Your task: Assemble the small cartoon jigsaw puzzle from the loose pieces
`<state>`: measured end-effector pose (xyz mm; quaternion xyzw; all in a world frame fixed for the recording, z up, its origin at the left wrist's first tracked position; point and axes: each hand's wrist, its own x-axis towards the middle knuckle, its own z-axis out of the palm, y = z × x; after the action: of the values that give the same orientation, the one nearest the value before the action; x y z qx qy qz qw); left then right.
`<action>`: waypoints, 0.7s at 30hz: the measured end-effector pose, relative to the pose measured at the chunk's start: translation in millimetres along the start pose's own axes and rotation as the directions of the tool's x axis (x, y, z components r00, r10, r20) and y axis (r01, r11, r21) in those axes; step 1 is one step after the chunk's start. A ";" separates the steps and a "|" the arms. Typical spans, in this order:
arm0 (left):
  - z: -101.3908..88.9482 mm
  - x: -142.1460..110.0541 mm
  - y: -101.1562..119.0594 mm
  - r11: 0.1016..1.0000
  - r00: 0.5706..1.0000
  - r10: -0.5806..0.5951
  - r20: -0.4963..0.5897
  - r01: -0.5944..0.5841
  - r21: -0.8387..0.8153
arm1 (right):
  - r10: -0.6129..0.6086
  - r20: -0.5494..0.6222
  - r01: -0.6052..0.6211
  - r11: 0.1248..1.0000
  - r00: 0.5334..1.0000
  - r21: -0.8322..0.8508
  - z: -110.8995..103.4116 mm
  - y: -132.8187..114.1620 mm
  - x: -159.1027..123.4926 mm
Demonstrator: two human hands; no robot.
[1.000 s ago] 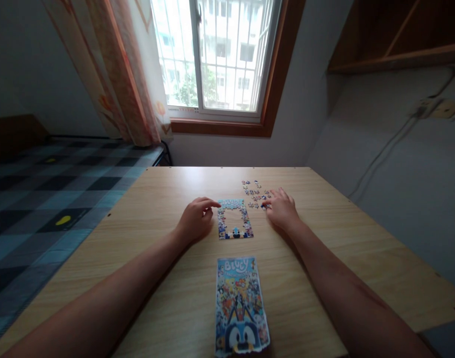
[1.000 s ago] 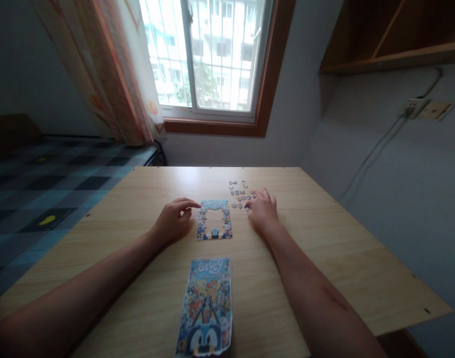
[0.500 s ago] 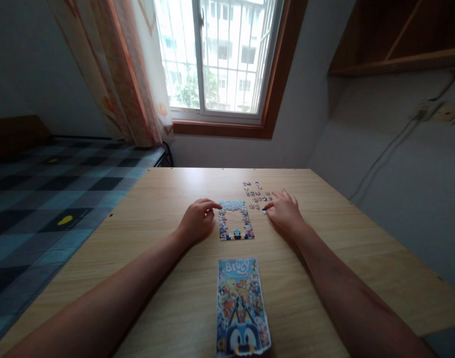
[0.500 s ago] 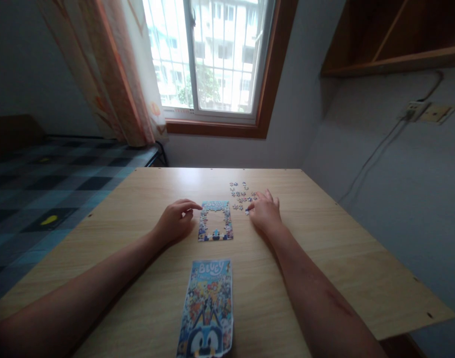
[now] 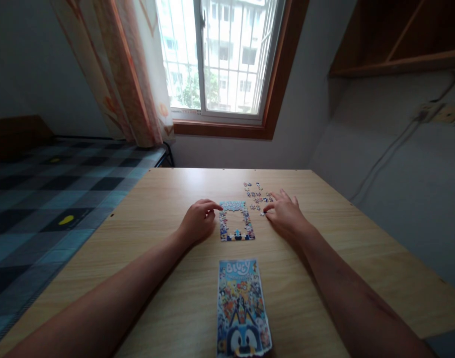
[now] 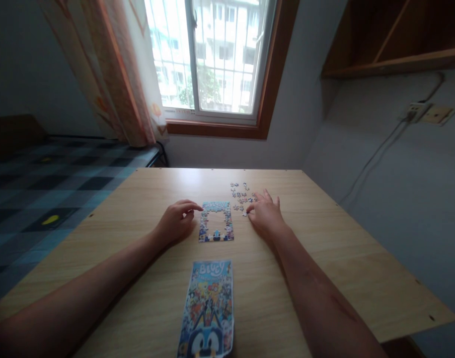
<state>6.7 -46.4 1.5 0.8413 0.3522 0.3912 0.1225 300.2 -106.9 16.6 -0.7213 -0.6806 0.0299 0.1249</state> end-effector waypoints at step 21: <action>0.5 -0.1 -0.2 1.000 1.000 -0.002 0.013 0.002 -0.004 | -0.070 0.040 0.068 0.997 0.997 0.037 6.0 1.9 -3.6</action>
<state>6.9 -46.2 1.0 0.8433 0.3517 0.3862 0.1268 300.6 -109.8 9.9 -0.6942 -0.7070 0.0524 0.1246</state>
